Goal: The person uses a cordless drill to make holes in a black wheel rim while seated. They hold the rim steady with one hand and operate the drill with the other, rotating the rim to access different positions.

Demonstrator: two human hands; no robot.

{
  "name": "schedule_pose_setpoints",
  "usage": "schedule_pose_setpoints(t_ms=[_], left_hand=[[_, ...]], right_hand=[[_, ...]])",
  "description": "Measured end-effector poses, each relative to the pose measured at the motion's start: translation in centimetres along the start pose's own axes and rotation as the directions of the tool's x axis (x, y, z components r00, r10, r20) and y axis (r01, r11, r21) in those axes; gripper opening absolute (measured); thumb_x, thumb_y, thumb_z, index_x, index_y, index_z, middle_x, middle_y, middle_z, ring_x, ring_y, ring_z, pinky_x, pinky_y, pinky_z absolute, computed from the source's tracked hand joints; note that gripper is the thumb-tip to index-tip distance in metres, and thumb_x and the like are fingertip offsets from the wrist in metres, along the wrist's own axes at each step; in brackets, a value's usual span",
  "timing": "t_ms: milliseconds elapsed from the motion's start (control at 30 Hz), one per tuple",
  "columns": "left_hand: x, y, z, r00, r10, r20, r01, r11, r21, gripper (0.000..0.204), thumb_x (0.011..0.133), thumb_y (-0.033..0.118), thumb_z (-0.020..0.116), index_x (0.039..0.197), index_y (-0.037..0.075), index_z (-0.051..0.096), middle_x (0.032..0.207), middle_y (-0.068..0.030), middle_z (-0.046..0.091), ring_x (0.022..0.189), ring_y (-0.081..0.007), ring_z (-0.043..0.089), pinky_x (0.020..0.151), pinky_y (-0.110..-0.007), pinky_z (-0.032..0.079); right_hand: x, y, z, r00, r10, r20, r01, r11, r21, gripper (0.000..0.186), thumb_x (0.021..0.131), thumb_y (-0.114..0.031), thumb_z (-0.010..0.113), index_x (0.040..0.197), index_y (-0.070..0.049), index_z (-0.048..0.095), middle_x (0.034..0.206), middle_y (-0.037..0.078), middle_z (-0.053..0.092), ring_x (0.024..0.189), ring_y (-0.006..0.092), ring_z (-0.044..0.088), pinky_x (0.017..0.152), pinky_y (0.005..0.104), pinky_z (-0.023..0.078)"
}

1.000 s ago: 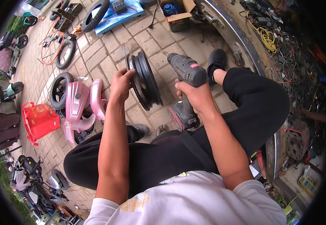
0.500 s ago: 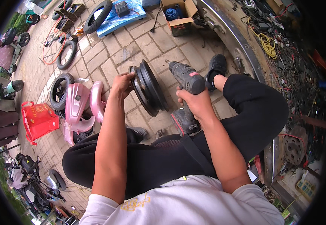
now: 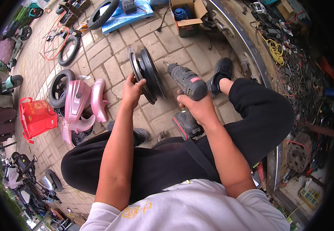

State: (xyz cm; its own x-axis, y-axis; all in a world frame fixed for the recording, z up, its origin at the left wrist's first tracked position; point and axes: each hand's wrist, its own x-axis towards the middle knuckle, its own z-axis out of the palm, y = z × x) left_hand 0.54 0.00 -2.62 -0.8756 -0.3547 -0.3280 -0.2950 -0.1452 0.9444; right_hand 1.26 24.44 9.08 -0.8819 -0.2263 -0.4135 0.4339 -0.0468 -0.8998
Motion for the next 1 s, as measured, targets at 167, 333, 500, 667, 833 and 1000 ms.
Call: schedule_pose_setpoints(t_ms=[167, 333, 500, 667, 833, 1000], left_hand=[[1.1, 1.9, 1.0, 0.994, 0.079, -0.079, -0.064, 0.983, 0.175, 0.028, 0.09, 0.003, 0.064, 0.118, -0.003, 0.061, 0.092, -0.0088, 0.066, 0.071, -0.016, 0.063, 0.056, -0.032, 0.054], [0.7, 2.4, 3.7, 0.958, 0.145, -0.247, -0.014, 0.885, 0.465, 0.03, 0.078, 0.008, 0.068, 0.103, -0.007, 0.068, 0.088, -0.0201, 0.073, 0.076, -0.0258, 0.071, 0.069, -0.039, 0.055], [-0.9, 2.0, 5.3, 0.973, 0.101, -0.209, 0.01, 0.881, 0.474, 0.038, 0.078, 0.008, 0.061, 0.112, -0.01, 0.063, 0.099, -0.0315, 0.069, 0.096, -0.0432, 0.067, 0.088, -0.046, 0.052], [-1.1, 2.4, 5.9, 0.976, 0.106, -0.191, -0.017, 0.909, 0.416, 0.045, 0.08, 0.008, 0.061, 0.119, -0.012, 0.058, 0.102, -0.0346, 0.067, 0.101, -0.0477, 0.065, 0.092, -0.048, 0.051], [-1.1, 2.3, 6.2, 0.979, 0.097, -0.18, -0.017, 0.916, 0.401, 0.051, 0.08, 0.009, 0.063, 0.125, -0.013, 0.055, 0.103, -0.034, 0.067, 0.101, -0.0472, 0.065, 0.093, -0.049, 0.051], [-1.1, 2.3, 6.6, 0.978, 0.101, -0.182, -0.018, 0.911, 0.411, 0.052, 0.079, 0.01, 0.063, 0.125, -0.014, 0.055, 0.104, -0.0348, 0.066, 0.101, -0.0472, 0.065, 0.093, -0.049, 0.051]], right_hand=[[0.6, 0.2, -0.1, 1.0, 0.013, -0.015, -0.014, 0.998, -0.058, 0.028, 0.079, -0.001, 0.069, 0.106, 0.003, 0.064, 0.092, 0.006, 0.067, 0.067, 0.0126, 0.062, 0.061, 0.0283, 0.052], [1.2, 0.4, -0.6, 0.998, 0.054, -0.031, -0.055, 0.997, -0.046, 0.029, 0.079, -0.001, 0.069, 0.107, 0.003, 0.065, 0.093, 0.006, 0.067, 0.066, 0.0129, 0.062, 0.061, 0.0282, 0.052], [0.4, 0.1, -0.6, 0.999, 0.019, -0.047, -0.024, 0.994, -0.108, 0.032, 0.079, -0.001, 0.069, 0.111, 0.002, 0.064, 0.093, 0.006, 0.067, 0.067, 0.0122, 0.062, 0.061, 0.0275, 0.051], [-0.2, -0.1, -0.3, 0.999, -0.018, -0.028, 0.013, 0.984, -0.177, 0.031, 0.079, -0.001, 0.07, 0.11, 0.002, 0.065, 0.094, 0.006, 0.069, 0.069, 0.0111, 0.063, 0.062, 0.0274, 0.052], [-0.9, 0.7, -0.3, 0.999, -0.002, -0.034, -0.009, 0.943, -0.332, 0.027, 0.079, -0.006, 0.074, 0.103, 0.002, 0.068, 0.087, 0.005, 0.07, 0.073, 0.0109, 0.065, 0.066, 0.0283, 0.053], [-1.1, 1.9, -1.0, 0.999, -0.047, -0.024, 0.031, 0.891, -0.453, 0.029, 0.078, -0.009, 0.075, 0.104, 0.001, 0.066, 0.091, 0.005, 0.069, 0.084, 0.014, 0.065, 0.079, 0.0319, 0.052]])
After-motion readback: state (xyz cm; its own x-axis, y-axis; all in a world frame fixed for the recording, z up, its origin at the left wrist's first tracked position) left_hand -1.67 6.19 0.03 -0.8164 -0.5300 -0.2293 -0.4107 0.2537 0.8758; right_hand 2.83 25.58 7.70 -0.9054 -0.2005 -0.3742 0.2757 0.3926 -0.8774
